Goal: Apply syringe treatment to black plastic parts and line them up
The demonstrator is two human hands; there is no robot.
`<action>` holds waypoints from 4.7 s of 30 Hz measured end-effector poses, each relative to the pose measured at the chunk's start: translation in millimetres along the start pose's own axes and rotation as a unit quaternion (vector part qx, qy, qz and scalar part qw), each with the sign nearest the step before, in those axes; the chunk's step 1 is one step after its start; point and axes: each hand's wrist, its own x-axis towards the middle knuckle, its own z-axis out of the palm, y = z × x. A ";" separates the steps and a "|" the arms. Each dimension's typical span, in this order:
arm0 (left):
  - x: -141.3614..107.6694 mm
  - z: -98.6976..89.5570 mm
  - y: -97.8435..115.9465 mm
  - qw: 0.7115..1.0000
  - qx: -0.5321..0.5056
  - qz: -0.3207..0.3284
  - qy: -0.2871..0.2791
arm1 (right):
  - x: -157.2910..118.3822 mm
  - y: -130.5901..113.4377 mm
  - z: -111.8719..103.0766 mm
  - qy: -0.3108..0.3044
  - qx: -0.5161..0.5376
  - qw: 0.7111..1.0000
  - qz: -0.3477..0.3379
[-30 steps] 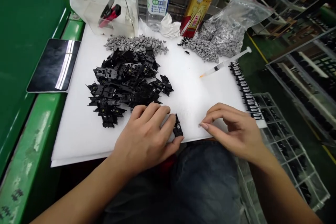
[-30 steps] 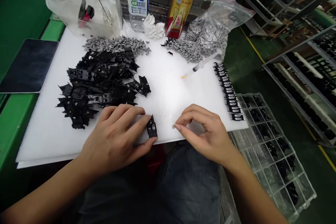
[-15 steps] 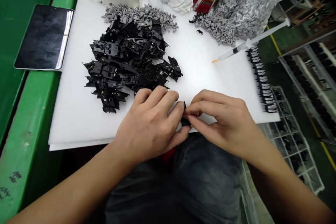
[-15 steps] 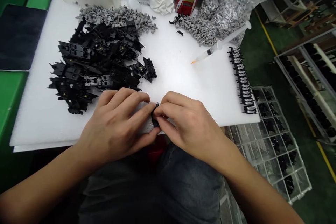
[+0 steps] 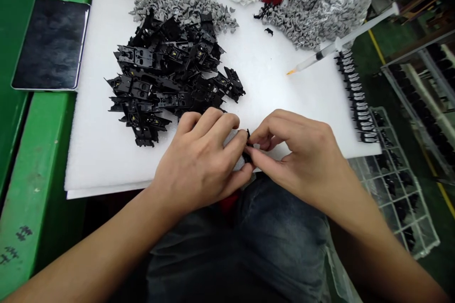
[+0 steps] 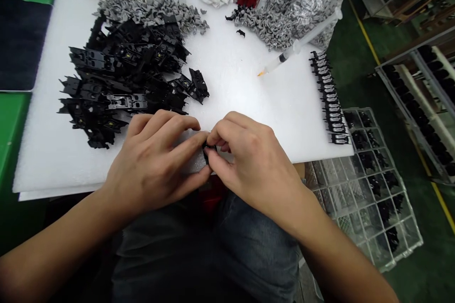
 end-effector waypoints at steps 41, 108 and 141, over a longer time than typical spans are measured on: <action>-7.2 5.2 -8.5 0.987 -0.143 0.037 0.061 | -20.8 54.3 21.7 0.101 -0.010 0.979 -0.175; -3.2 -2.8 -14.0 0.987 -0.103 0.068 0.100 | -24.2 54.7 -12.2 0.045 -0.020 0.993 -0.106; -0.2 -4.7 -4.9 0.987 -0.116 0.073 0.088 | 96.0 243.2 -131.5 0.096 -0.196 0.976 0.002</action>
